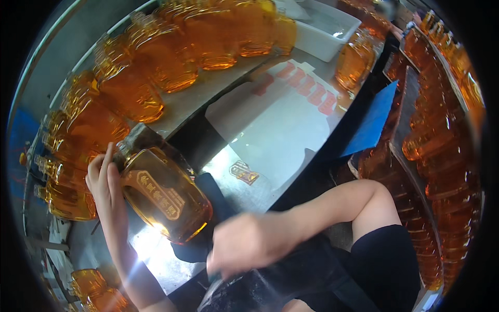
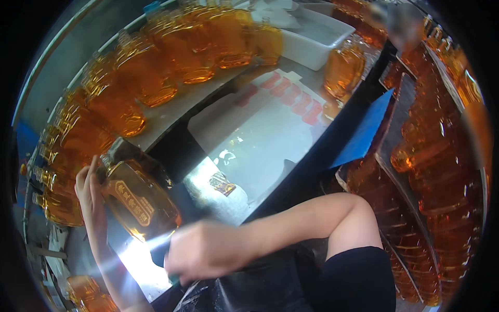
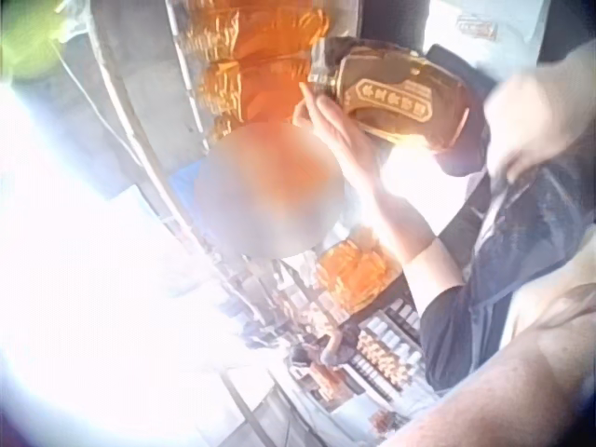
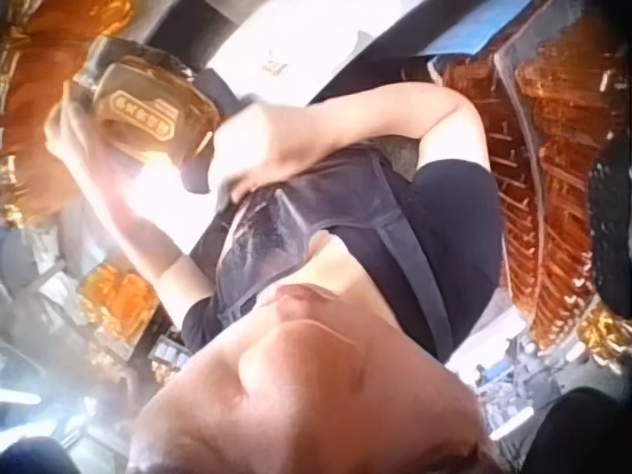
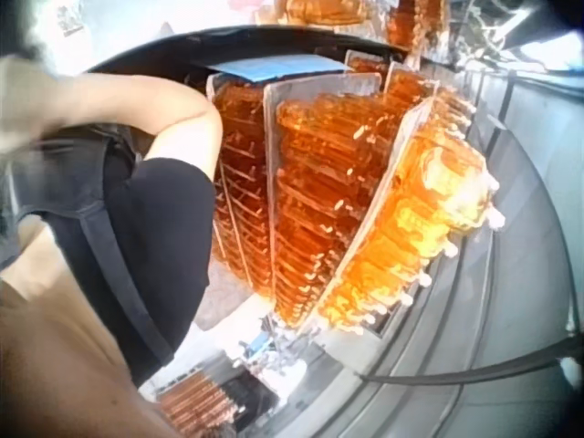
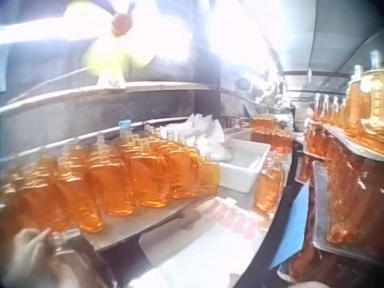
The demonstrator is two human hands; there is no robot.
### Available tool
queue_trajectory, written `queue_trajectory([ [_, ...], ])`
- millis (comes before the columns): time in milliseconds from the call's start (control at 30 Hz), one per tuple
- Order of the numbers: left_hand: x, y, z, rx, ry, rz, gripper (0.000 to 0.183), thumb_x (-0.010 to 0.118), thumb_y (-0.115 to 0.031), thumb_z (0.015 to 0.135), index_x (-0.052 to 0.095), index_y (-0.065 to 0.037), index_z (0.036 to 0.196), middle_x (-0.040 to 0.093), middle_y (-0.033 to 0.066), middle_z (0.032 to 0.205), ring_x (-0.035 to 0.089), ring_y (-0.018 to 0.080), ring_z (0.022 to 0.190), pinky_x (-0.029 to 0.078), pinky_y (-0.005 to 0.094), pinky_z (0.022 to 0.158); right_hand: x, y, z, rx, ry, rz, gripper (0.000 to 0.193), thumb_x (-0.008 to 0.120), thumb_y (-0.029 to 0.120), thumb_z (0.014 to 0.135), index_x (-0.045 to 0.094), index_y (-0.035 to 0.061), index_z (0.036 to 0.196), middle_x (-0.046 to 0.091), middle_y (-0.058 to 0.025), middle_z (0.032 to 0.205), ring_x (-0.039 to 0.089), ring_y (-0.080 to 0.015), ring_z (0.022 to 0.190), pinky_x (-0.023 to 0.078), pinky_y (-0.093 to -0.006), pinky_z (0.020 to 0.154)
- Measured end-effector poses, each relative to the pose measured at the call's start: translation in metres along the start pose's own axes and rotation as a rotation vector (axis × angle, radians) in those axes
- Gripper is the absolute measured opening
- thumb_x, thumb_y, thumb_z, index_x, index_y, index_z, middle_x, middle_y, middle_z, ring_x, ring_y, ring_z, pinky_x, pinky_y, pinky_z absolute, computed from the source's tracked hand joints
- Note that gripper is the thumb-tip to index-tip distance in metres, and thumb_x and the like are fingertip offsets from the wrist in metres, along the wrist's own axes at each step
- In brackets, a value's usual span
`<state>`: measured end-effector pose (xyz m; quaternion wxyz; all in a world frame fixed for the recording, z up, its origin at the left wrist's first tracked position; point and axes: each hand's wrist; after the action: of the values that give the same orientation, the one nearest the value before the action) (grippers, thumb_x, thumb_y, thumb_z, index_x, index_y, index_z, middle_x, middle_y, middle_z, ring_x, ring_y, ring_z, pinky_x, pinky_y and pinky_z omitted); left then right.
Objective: The person applies rectangular stickers to the front of amber-colored glass bottles. They pick up a bottle, place a sticker on the front surface, smooth it down with their fingers, and then wipe the bottle with a green cloth before placing it back on the table.
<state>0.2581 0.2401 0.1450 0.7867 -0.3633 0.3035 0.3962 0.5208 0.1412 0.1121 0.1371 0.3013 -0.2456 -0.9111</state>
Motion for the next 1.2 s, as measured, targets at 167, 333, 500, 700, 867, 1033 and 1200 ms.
queue_trajectory([
  [167, 0.009, 0.019, 0.038, 0.145, 0.051, -0.016, 0.02, 0.058, -0.018, 0.096, 0.061, 0.002, 0.095, 0.058, 0.0059, 0.099, 0.052, 0.0175, 0.095, 0.04, 0.0293, 0.085, -0.059, -0.01, -0.073, 0.77, -0.294, 0.058, 0.016, 0.066, 0.011, 0.089, 0.064, 0.0029, 0.102, 0.066, -0.0066, 0.091, 0.063, -0.0187, 0.087, 0.049, -0.0313, 0.081],
  [333, -0.085, -0.033, -0.032, -0.161, 0.048, -0.357, 0.019, 0.056, -0.018, 0.097, 0.061, 0.0, 0.095, 0.058, 0.0, 0.089, 0.049, 0.0057, 0.077, 0.037, 0.02, 0.069, -0.153, -0.044, -0.162, 1.144, -0.522, -0.65, 0.025, 0.052, 0.024, 0.094, 0.069, 0.005, 0.097, 0.07, -0.0131, 0.089, 0.068, -0.0268, 0.089, 0.051, -0.0368, 0.079],
  [500, -0.163, 0.039, -0.091, -0.283, -0.24, -0.235, 0.027, 0.052, -0.024, 0.101, 0.058, 0.0, 0.112, 0.061, 0.0035, 0.104, 0.055, 0.0139, 0.092, 0.044, 0.025, 0.08, -0.199, -0.082, -0.209, 1.48, -0.206, -1.249, 0.024, 0.051, 0.014, 0.086, 0.073, 0.0104, 0.094, 0.07, -0.0179, 0.087, 0.067, -0.0371, 0.083, 0.053, -0.0455, 0.076],
  [700, -0.182, 0.097, -0.142, -0.246, -0.456, 0.565, 0.032, 0.056, -0.032, 0.098, 0.067, -0.003, 0.106, 0.068, 0.0084, 0.099, 0.065, 0.0184, 0.085, 0.056, 0.0303, 0.073, -0.232, -0.095, -0.18, 1.443, -0.191, -1.21, 0.024, 0.053, 0.015, 0.083, 0.076, 0.0115, 0.092, 0.07, -0.0176, 0.088, 0.068, -0.0361, 0.085, 0.053, -0.0452, 0.078],
  [867, -0.216, 0.178, -0.197, -0.306, -0.361, 0.81, 0.027, 0.061, -0.029, 0.096, 0.068, -0.006, 0.107, 0.069, 0.0085, 0.092, 0.067, 0.0215, 0.078, 0.056, 0.0316, 0.069, -0.239, -0.116, -0.157, 1.395, -0.267, -1.137, 0.024, 0.055, 0.016, 0.082, 0.076, 0.0123, 0.093, 0.071, -0.0148, 0.091, 0.068, -0.0338, 0.087, 0.053, -0.0413, 0.08],
  [1033, -0.128, 0.163, -0.165, -0.41, -0.348, 0.607, 0.026, 0.062, -0.03, 0.095, 0.069, -0.008, 0.107, 0.069, 0.009, 0.093, 0.067, 0.0228, 0.078, 0.055, 0.0329, 0.069, -0.256, -0.16, -0.171, 1.446, -0.099, -1.123, 0.023, 0.057, 0.017, 0.082, 0.076, 0.0131, 0.094, 0.071, -0.0142, 0.091, 0.068, -0.0329, 0.088, 0.053, -0.04, 0.08],
  [1200, -0.104, 0.157, -0.155, -0.455, -0.278, 0.681, 0.027, 0.062, -0.031, 0.095, 0.069, -0.009, 0.108, 0.069, 0.0095, 0.094, 0.067, 0.0235, 0.078, 0.056, 0.0338, 0.07, -0.262, -0.181, -0.149, 1.308, -0.122, -1.089, 0.024, 0.057, 0.017, 0.082, 0.076, 0.0135, 0.097, 0.071, -0.0143, 0.092, 0.068, -0.0323, 0.088, 0.052, -0.0411, 0.08],
])
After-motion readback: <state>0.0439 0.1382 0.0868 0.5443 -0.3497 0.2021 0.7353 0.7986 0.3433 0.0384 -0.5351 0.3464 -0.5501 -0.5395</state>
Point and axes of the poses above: each hand's wrist, its own z-axis towards the middle knuckle, its own x-axis out of the palm, y = z × x
